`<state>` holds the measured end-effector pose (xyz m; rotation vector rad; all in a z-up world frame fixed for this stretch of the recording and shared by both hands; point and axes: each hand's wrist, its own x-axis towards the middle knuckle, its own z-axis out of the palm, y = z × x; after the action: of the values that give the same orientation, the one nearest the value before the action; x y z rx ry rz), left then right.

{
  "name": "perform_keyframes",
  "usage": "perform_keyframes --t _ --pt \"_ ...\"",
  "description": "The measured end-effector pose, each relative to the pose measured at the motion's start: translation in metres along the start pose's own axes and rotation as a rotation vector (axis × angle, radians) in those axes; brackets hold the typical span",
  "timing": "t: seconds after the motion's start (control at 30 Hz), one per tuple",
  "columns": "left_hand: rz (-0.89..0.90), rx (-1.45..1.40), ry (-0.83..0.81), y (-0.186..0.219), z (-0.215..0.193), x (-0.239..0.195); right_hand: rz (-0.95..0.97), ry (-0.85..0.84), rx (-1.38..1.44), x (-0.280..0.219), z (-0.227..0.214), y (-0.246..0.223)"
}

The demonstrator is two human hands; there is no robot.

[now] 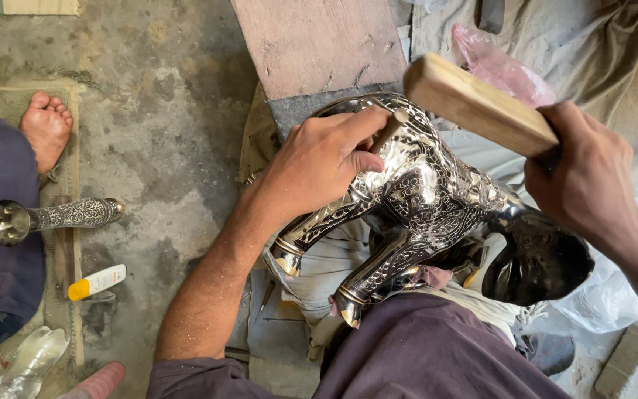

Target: The person uses a small metal chisel and a wooden mallet to engrave intricate patterns into a silver-colored metal elephant figurine. The person holds the figurine steady with one hand while repeatedly striking the chisel with the mallet to create detailed designs on the surface.

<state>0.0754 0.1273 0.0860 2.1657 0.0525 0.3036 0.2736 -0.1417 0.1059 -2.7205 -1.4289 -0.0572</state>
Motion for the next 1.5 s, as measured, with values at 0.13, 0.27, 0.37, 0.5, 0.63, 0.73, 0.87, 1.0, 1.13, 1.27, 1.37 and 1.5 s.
perform_keyframes --t 0.13,0.27,0.37,0.5,0.63,0.73,0.87,1.0,1.13,1.27,1.37,1.5 --pt "0.037 0.018 0.07 -0.001 -0.004 -0.002 0.051 -0.09 -0.176 0.014 -0.006 0.002" --pt "0.051 0.011 0.082 -0.001 -0.004 -0.003 -0.022 0.061 0.428 0.016 -0.014 -0.001" --pt "0.072 0.032 0.057 0.002 0.0 -0.001 -0.104 0.147 0.242 0.012 -0.018 0.001" --pt "0.043 0.06 0.028 0.006 0.001 0.001 -0.043 0.117 0.143 0.004 -0.008 0.004" --pt "0.001 -0.012 -0.036 0.01 -0.001 0.002 0.037 0.177 0.412 -0.007 0.004 0.007" --pt "-0.012 -0.01 -0.057 0.011 -0.001 0.004 -0.034 0.089 0.091 -0.01 0.008 0.007" --pt "0.062 -0.074 0.007 0.01 -0.001 0.0 0.011 0.201 0.462 -0.015 0.005 0.001" --pt "-0.001 0.015 -0.049 0.006 0.0 0.0 -0.045 0.127 0.155 -0.007 0.0 0.0" --pt "-0.012 0.039 0.04 0.006 -0.001 -0.002 0.159 -0.266 -0.295 0.01 -0.002 0.002" --pt "0.047 0.019 0.082 0.005 -0.004 -0.006 0.229 -0.088 0.31 0.013 -0.007 0.003" --pt "0.047 0.05 0.087 0.007 -0.003 -0.006 0.162 0.022 0.364 0.007 -0.01 0.003" --pt "0.061 0.034 0.087 0.012 0.0 -0.006 0.085 0.14 0.333 -0.003 -0.01 -0.002"
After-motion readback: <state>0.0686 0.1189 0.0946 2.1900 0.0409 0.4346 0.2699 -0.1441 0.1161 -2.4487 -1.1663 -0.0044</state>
